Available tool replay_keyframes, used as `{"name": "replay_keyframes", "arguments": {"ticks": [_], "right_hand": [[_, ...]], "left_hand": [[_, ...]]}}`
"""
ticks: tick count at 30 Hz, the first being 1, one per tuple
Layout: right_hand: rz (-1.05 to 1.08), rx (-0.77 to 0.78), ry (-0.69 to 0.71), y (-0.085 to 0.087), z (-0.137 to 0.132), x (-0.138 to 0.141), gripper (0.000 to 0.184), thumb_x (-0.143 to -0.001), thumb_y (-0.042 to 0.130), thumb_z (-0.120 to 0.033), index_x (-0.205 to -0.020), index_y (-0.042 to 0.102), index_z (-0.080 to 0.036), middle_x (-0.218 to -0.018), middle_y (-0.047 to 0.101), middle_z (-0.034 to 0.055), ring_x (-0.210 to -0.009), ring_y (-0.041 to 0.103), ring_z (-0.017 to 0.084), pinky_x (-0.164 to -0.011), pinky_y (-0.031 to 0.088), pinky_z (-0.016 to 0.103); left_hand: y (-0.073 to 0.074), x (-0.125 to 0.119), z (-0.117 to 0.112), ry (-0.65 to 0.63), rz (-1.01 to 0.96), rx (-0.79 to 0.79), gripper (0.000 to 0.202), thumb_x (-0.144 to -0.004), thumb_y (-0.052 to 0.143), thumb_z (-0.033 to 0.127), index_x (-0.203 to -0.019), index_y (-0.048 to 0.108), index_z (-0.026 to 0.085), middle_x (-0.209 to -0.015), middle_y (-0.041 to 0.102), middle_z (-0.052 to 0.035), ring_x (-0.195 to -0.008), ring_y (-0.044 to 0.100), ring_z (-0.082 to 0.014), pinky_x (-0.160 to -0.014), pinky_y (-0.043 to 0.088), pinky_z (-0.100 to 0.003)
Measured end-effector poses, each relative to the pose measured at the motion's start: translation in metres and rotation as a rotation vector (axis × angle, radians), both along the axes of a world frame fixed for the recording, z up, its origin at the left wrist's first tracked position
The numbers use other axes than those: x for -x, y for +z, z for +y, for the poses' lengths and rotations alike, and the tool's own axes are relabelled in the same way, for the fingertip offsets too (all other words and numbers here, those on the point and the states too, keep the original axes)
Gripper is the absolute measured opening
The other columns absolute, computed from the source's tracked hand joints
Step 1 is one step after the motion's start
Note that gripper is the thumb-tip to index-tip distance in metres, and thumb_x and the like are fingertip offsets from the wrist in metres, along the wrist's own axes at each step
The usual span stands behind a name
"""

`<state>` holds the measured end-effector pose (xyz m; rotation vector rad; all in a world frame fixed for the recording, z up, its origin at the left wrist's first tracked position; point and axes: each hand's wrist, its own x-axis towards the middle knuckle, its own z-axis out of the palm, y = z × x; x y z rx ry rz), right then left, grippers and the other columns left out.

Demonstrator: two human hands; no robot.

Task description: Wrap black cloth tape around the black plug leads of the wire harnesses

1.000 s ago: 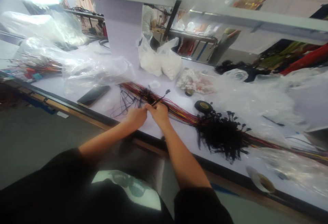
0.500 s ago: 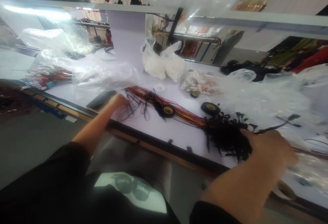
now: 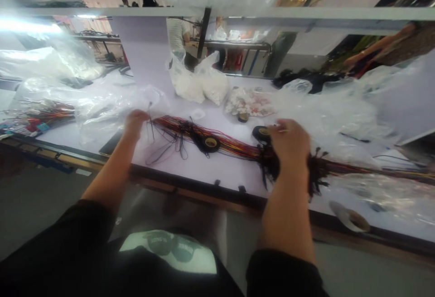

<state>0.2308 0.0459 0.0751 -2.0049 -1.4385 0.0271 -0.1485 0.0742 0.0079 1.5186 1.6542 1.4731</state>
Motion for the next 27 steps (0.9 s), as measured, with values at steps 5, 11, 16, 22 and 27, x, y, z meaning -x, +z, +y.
{"name": "replay_keyframes", "arguments": {"ticks": [5,11,16,22,27], "right_hand": [[0.482,0.083,0.734,-0.034,0.007,0.083,0.032,-0.072,0.059,-0.038,-0.096,0.063,-0.017,-0.059,0.057,-0.0023,-0.054,0.053,0.012,-0.057,0.042,0.027],[0.963,0.097,0.811,-0.061,0.007,0.123,0.032,-0.070,0.060,-0.044,-0.088,0.054,-0.018,-0.054,0.047,-0.0080,-0.040,0.039,0.005,-0.039,0.029,0.020],[0.993,0.047,0.735,-0.068,0.011,0.111,0.028,-0.067,0.063,-0.044,-0.073,0.051,-0.020,-0.048,0.046,-0.0084,-0.040,0.041,0.006,-0.040,0.033,0.020],[1.002,0.009,0.643,-0.074,0.011,0.115,0.020,-0.066,0.063,-0.036,-0.073,0.053,-0.020,-0.048,0.049,-0.0074,-0.041,0.044,0.006,-0.042,0.038,0.020],[0.846,0.207,0.786,-0.069,0.016,0.094,0.024,-0.068,0.058,-0.027,-0.092,0.057,-0.020,-0.075,0.063,-0.0001,-0.059,0.056,0.010,-0.054,0.046,0.024]], "left_hand": [[0.009,-0.053,-0.015,-0.104,-0.040,-0.087,0.013,-0.074,0.049,0.013,-0.066,0.040,0.018,-0.063,0.049,0.0053,-0.062,0.047,-0.0070,-0.062,0.037,-0.021],[-0.002,-0.110,-0.027,-0.550,0.154,0.037,0.009,-0.070,0.048,0.011,-0.071,0.044,0.018,-0.057,0.050,0.0076,-0.052,0.043,-0.0052,-0.055,0.035,-0.019],[-0.006,-0.129,-0.028,-0.642,-0.342,0.304,0.009,-0.073,0.048,0.013,-0.081,0.046,0.016,-0.053,0.052,0.0072,-0.036,0.032,-0.0021,-0.038,0.021,-0.017],[-0.013,-0.132,-0.031,-0.660,-0.680,0.532,0.014,-0.073,0.057,0.023,-0.068,0.046,0.016,-0.048,0.049,0.0063,-0.030,0.025,-0.0001,-0.033,0.011,-0.016],[-0.016,-0.120,-0.025,-0.613,-0.779,0.568,0.019,-0.071,0.063,0.025,-0.067,0.047,0.015,-0.052,0.049,0.0062,-0.032,0.026,0.0007,-0.033,0.012,-0.015]]}}
